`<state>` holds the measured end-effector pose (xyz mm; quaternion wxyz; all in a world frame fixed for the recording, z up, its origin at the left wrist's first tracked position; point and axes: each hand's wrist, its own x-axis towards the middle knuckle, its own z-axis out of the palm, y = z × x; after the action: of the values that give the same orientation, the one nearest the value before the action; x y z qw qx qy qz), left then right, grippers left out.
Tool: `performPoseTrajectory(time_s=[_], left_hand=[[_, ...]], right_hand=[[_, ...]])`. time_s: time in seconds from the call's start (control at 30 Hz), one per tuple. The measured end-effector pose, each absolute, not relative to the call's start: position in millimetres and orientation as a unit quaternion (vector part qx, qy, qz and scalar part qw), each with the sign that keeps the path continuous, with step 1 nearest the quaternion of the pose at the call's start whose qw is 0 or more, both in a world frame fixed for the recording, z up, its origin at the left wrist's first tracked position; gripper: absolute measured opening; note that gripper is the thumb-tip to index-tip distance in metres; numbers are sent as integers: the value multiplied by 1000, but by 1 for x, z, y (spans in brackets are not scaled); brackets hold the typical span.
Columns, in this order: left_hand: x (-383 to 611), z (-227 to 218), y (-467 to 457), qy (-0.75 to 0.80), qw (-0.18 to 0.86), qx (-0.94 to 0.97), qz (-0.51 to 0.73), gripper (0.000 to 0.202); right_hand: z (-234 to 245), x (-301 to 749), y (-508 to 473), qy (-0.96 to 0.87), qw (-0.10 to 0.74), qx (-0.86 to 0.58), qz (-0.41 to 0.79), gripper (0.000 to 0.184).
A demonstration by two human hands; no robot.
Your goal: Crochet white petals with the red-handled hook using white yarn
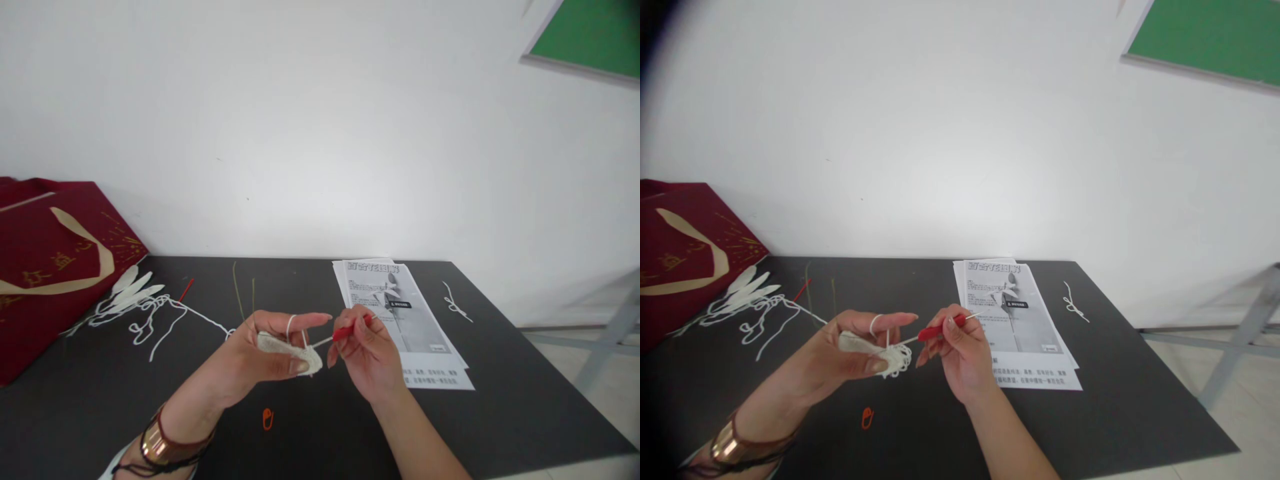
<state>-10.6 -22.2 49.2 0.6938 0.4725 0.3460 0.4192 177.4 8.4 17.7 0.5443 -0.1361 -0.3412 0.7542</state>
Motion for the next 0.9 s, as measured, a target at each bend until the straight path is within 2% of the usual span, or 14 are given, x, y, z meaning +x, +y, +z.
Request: performPoseTrajectory(time_s=[0.3,0.63,0.8,0.9], left_hand=[[-12,48,-22,346,691,494,399,46],[-13,46,-20,365,664,514,403,41],[-12,47,-18,382,645,532,394,44],[-10,50,-15,419,613,545,389,42]], right_hand=[[29,200,11,-495,584,-145,627,12],[38,213,1,-612,584,-177,503,12],[43,217,-5,-688,559,-204,416,12],[48,216,-9,-756,529,-208,324,16]])
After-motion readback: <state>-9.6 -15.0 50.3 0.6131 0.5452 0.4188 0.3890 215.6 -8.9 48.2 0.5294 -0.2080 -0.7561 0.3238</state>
